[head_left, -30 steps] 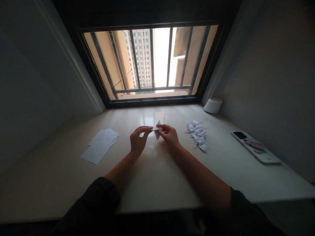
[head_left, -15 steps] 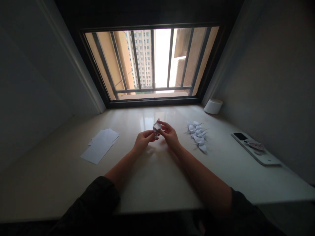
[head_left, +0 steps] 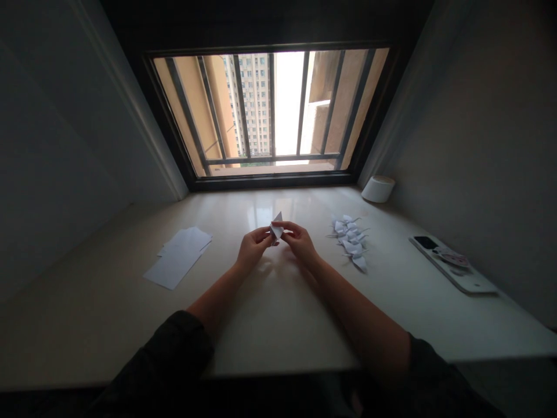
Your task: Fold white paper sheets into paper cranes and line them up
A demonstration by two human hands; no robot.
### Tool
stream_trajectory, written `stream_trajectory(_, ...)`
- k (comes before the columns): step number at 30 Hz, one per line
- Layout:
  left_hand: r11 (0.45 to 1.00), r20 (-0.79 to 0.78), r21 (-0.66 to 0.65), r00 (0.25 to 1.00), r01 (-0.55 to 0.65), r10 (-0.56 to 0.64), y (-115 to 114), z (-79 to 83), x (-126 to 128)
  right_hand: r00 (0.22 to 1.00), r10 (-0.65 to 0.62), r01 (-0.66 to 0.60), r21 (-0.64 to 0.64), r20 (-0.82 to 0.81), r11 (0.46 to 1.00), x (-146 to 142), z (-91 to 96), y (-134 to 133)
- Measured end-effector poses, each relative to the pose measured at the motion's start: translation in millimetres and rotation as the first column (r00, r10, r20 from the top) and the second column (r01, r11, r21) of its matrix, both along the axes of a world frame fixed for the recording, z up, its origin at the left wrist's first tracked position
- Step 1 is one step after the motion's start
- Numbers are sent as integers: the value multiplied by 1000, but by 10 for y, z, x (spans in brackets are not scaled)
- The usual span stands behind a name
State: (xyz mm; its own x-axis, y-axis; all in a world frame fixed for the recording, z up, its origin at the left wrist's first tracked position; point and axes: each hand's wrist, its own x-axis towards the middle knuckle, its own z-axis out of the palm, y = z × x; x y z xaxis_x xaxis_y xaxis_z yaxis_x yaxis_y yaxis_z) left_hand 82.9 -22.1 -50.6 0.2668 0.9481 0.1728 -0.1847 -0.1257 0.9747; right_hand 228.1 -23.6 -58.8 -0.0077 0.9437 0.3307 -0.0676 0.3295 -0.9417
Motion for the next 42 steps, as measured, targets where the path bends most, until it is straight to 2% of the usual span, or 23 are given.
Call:
stream_trajectory(8, 1000, -9, -19, 1000, -16, 16, 2, 7, 8, 1000, 29, -29, -7, 11, 1000, -13, -7, -9)
stream_trajectory(17, 998, -25, 51, 999, -42, 44, 21, -45, -14, 994, 103, -103, -5, 27, 995, -31, 48, -37)
stream_trajectory(20, 996, -3, 5, 996, -88, 88, 29, -44, -14, 993, 116, -116, 29, 16, 993, -19, 28, -27)
stream_trajectory(22, 995, 16, -50, 996, -92, 93, 33, -39, -13, 997, 81, -80, 39, -7, 996, -2, 6, -13)
stream_trajectory(26, 990, 44, -121, 996, -71, 77, 36, -39, -11, 996, -34, 31, -34, -77, 999, 31, -34, 18)
stream_trajectory(34, 983, 97, -176, 993, -47, 65, 38, -62, -12, 993, 3, -20, -142, -117, 990, 58, -91, 40)
stream_trajectory(39, 980, 106, -195, 992, -39, 61, 36, -68, -10, 987, -36, 9, -170, -159, 985, 56, -110, 51)
stream_trajectory(42, 982, 94, -188, 994, -30, 48, 37, -64, -9, 983, -87, 46, -239, -162, 970, 57, -126, 59)
